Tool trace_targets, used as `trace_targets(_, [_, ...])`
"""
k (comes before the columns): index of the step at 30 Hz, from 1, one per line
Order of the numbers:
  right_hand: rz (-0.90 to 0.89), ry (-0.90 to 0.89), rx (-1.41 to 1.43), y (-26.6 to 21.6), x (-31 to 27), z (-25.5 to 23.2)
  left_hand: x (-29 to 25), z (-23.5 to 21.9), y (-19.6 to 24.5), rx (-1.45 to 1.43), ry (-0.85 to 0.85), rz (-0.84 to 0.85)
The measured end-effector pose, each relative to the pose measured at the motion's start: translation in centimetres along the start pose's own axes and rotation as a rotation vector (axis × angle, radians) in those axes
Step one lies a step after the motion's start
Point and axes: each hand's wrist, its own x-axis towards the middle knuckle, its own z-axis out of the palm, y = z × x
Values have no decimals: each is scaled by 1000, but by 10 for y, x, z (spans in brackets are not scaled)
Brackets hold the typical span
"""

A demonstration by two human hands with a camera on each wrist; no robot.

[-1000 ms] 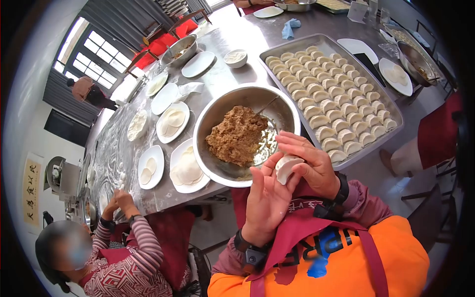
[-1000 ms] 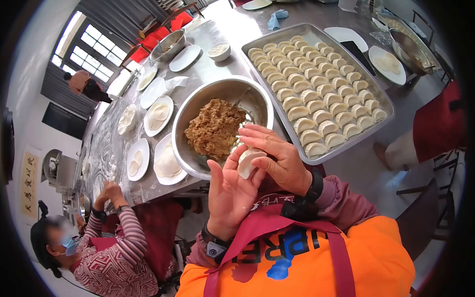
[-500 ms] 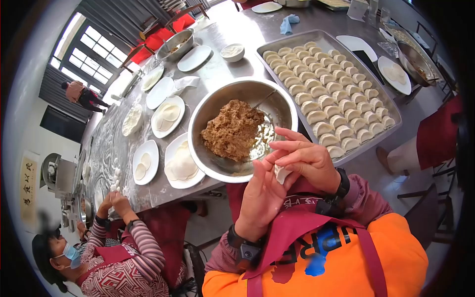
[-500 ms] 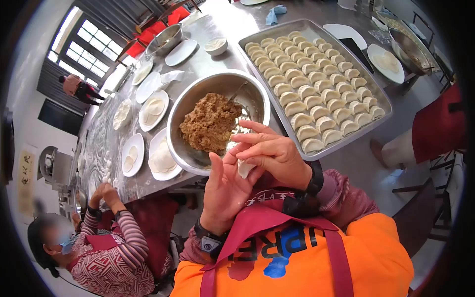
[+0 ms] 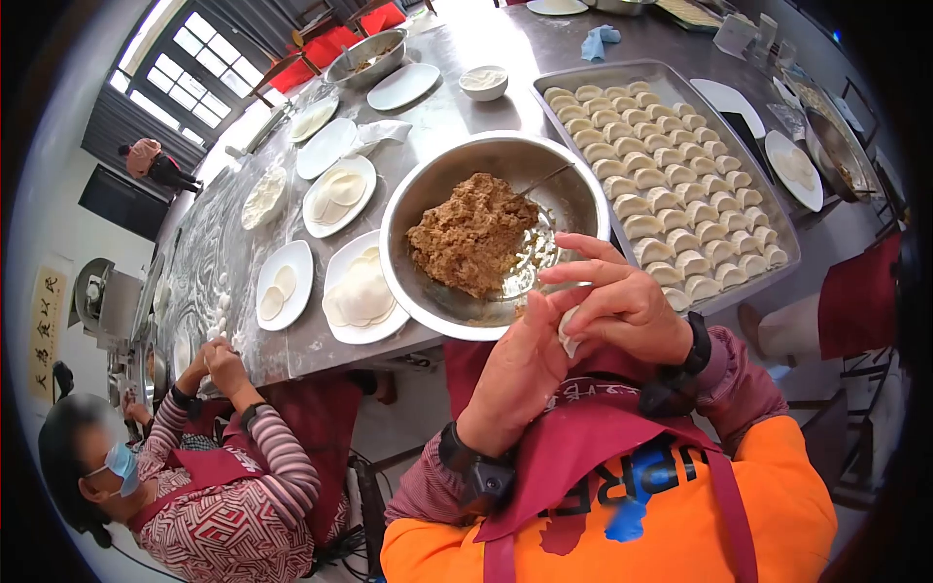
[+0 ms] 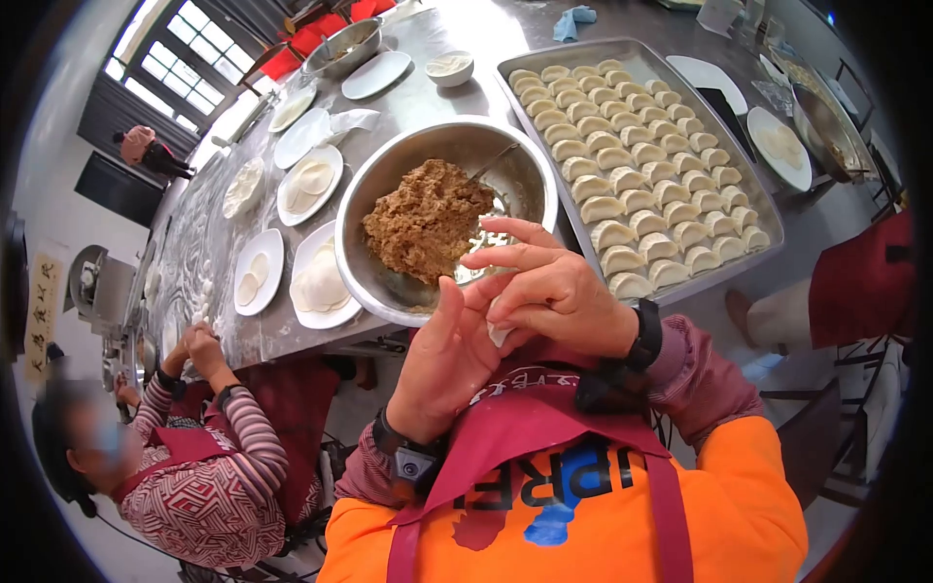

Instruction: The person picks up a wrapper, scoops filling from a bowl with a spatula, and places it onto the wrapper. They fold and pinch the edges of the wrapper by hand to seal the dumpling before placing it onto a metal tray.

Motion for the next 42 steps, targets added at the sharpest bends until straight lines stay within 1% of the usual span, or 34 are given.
trace_targets(2, [18,10,19,-7,4,1,0,-4,1,24,-30,-32])
trace_targets(5, [-65,-85,-60,-13,8,-2,0,0,2,58,-34,-65])
trace_targets(7, [-83,-124,-69,-7,6,-3,0,-1,3,82,-29,-71])
trace_targets(10, [-85,-159,-97,-6,8,-6,2,0,5,72,-94,-83])
trace_targets(13, [-107,-177,-140,-16,13,-6,2,-7,1,52,-20,-124])
trace_targets(16, [-144,-225,-165,-13,13,-8,5,1,2,64,-110,-59])
trace_targets(19, [-156,-252,-188,-10,10,-9,5,-8,-2,-19,-124,-68])
trace_targets(20, [-153,-254,-194,-10,10,-10,4,-7,1,17,-115,-78])
trace_targets(22, [-107,-182,-119,-11,10,-10,4,3,4,77,-101,-109])
trace_targets(26, [50,26,55,-4,-5,-7,2,0,0,42,-39,-46])
trace_targets(27, [42,63,119,-3,-8,-5,3,1,-2,25,-33,-36])
trace_targets(30, [77,137,169,1,-13,1,3,7,-2,-10,-1,-13])
trace_targets(31, [56,117,136,-1,-12,-1,3,10,-1,-16,8,-2])
trace_targets(34, [152,203,245,-3,-13,5,3,7,-4,-113,23,54])
trace_targets(35, [228,293,382,-7,-12,9,4,7,-2,-125,-30,58])
trace_targets(38, [167,358,448,0,-18,14,5,21,-1,-132,33,85])
trace_targets(39, [89,376,291,-1,-18,16,5,21,-4,-167,48,92])
trace_targets(42, [96,455,267,-2,-17,23,3,23,-5,-232,78,128])
